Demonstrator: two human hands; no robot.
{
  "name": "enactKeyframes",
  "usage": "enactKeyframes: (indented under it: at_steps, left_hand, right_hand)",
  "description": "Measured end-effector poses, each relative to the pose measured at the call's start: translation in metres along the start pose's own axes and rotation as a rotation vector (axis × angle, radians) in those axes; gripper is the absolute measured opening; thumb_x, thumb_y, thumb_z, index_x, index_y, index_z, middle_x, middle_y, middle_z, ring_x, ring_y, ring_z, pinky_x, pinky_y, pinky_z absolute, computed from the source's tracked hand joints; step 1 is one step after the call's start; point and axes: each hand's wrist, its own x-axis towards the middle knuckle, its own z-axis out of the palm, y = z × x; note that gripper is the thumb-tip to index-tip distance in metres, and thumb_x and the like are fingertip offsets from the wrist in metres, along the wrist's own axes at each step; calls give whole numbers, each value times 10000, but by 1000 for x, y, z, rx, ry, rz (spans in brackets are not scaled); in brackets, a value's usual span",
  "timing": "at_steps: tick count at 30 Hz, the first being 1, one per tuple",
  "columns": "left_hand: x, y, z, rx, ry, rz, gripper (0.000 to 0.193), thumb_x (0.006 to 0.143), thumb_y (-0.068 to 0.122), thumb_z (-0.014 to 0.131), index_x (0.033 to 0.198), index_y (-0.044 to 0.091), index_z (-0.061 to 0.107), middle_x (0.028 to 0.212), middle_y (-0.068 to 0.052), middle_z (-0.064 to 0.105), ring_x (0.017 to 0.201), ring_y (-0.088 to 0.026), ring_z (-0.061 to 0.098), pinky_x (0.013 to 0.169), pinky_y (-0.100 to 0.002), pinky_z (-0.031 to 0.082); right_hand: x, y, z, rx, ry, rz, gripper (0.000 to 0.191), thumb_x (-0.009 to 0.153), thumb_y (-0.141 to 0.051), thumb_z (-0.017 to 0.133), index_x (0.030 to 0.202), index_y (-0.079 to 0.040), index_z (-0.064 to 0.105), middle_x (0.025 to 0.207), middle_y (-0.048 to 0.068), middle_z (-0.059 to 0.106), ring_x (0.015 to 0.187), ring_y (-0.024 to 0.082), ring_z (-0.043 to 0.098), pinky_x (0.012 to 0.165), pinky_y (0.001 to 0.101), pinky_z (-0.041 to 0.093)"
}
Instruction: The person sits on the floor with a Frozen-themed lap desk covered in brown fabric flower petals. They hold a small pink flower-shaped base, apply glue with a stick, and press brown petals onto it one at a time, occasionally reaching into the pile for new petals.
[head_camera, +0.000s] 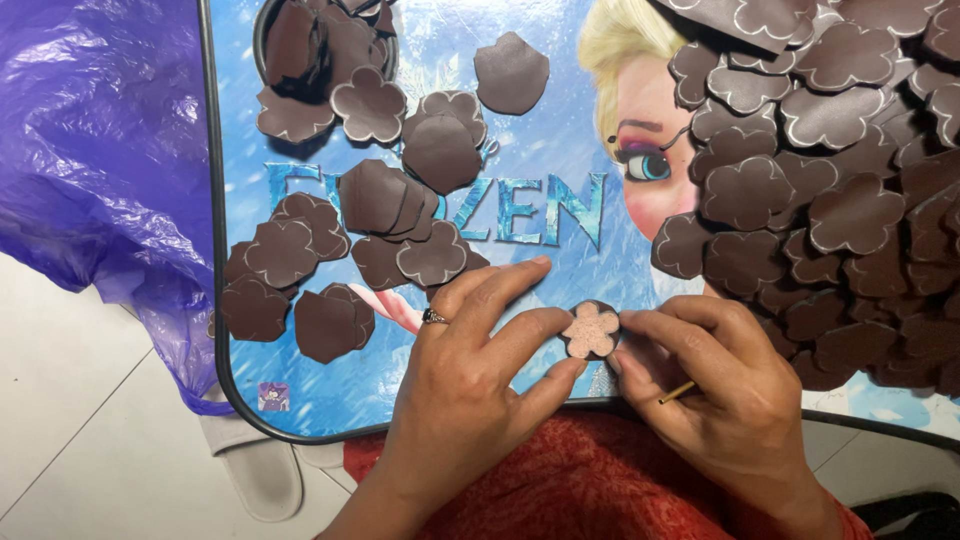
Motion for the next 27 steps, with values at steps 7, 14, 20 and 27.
enactKeyframes:
  at_steps: [7,14,20,27]
  left_hand:
    - [0,0,2,8,-5,1,333,799,176,837,1102,97,723,1341,-120,631,1241,-332,606,1025,-422,499]
    - [0,-1,1,16,-8,5,330,800,177,838,1101,100,727,1335,-120,634,1229,-329,612,1022,-422,499]
    - [1,-1,1,18,-4,13,330,798,174,837,1100,102,728,1330,-120,635,1220,-330,615,1018,-425,499]
    - [1,1,2,15,-7,0,323,806,181,836,1097,100,722,1346,-119,632,1232,-323,613,1023,-413,498]
  right_hand:
    - [0,3,0,-3,20,-12,293,820,-89,814,1100,-43,742,1007,82,667,812,148,691,683,263,558]
    - [2,0,1,34,13,44,266,826,-54,809,1084,-39,744,974,76,671,774,135,700,650,255,560]
    - [5,-1,-2,3,9,30,266,816,-60,819,1071,-49,745,972,80,686,828,172,703,688,285,555]
    - [6,1,-1,-22,9,-5,253,819,-55,821,1061,-49,746,960,82,685,829,189,702,689,304,550]
